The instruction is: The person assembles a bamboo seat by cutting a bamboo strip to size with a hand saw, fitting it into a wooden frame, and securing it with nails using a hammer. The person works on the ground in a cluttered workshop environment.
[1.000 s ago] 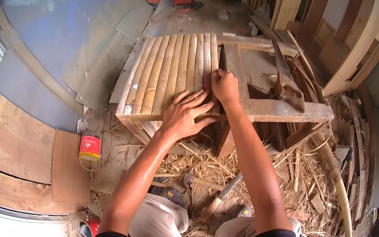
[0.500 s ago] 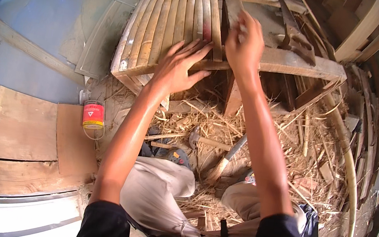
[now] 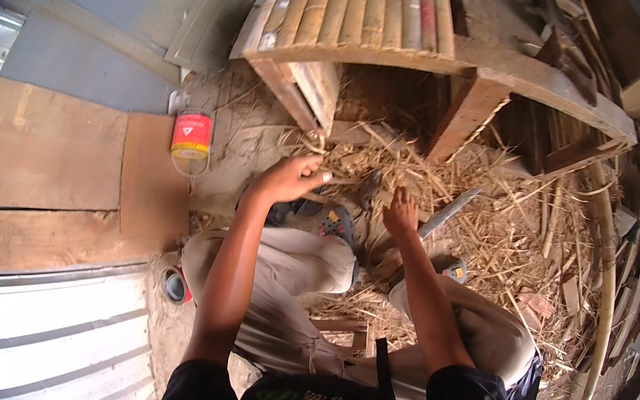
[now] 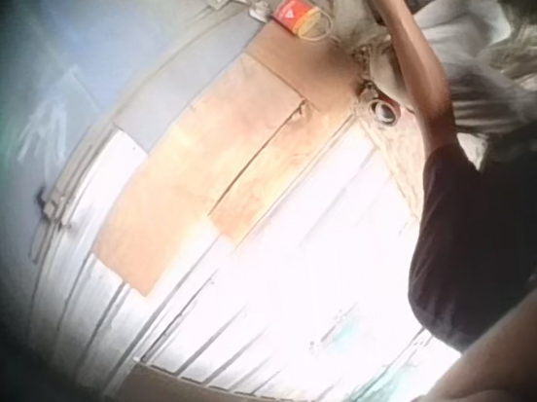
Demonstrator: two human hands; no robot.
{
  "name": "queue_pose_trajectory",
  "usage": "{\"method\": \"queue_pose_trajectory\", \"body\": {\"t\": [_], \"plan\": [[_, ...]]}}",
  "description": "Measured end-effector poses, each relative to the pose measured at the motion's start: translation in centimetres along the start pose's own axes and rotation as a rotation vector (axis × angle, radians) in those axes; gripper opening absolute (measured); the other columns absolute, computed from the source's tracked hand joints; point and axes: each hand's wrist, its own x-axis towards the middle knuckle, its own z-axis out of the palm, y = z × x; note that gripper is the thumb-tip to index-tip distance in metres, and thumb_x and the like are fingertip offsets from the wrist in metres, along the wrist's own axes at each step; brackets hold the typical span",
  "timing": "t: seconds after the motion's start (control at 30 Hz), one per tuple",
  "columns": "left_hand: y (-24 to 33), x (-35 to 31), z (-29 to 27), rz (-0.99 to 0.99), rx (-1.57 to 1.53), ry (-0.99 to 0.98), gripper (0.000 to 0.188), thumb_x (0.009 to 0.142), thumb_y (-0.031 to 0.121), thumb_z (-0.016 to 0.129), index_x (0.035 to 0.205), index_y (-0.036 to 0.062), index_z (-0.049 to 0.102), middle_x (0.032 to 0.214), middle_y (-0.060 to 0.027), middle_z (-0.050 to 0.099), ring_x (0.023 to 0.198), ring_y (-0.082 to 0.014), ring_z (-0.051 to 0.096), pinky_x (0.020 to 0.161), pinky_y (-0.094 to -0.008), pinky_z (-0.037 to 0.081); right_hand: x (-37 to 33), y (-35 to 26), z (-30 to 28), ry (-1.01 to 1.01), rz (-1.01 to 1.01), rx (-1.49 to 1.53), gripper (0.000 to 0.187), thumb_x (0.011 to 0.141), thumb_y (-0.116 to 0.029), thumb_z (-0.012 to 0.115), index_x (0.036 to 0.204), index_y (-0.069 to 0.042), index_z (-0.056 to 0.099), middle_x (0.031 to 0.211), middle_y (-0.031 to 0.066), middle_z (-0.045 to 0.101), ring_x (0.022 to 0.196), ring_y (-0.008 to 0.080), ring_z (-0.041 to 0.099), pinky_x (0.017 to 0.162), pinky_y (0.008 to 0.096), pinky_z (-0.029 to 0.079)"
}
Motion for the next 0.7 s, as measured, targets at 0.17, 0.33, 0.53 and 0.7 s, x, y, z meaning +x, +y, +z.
{"method": "queue_pose_trajectory", "body": {"t": [0.17,0.33,0.53,0.7], "plan": [[-14.5,1.6,1.9,-0.384,0.211,0.179,0.046,0.099,0.039,0.055,0.131,0.0058,0.059,0.118,-0.0173,0.067,0.112,-0.0294,0.063,0.089,-0.0405,0.054,2.8,-4.0,0.8,0.173,-0.129,0.157,0.060,0.090,-0.027,0.058,0.141,0.000,0.042,0.138,0.0231,0.046,0.129,0.0393,0.044,0.106,0.0486,0.039],[-24.6,2.5,4.9,-1.037,-0.603,0.474,0.024,0.097,0.024,0.062,0.114,0.0096,0.070,0.113,-0.0155,0.069,0.109,-0.0295,0.064,0.089,-0.0409,0.052,4.3,-8.2,1.2,0.186,-0.237,0.226,0.041,0.090,-0.022,0.058,0.123,0.001,0.054,0.127,0.0249,0.053,0.119,0.0425,0.051,0.101,0.0494,0.043],[-27.0,4.1,8.9,-0.980,-0.170,0.490,0.023,0.096,0.019,0.057,0.114,0.0137,0.071,0.102,-0.0178,0.070,0.082,-0.0312,0.069,0.067,-0.0473,0.061,1.2,-9.2,2.8,0.099,-0.365,0.403,0.026,0.089,-0.015,0.059,0.112,-0.003,0.059,0.113,0.0224,0.062,0.099,0.0422,0.062,0.086,0.0497,0.052],[-28.6,4.8,9.3,-0.920,-0.041,0.592,0.034,0.088,0.014,0.066,0.122,0.0153,0.069,0.114,-0.0159,0.069,0.092,-0.0336,0.068,0.081,-0.0486,0.059,-0.7,-10.6,2.4,0.021,-0.459,0.398,0.020,0.091,-0.016,0.058,0.108,-0.005,0.061,0.109,0.0175,0.063,0.096,0.0404,0.063,0.083,0.0472,0.053]]}}
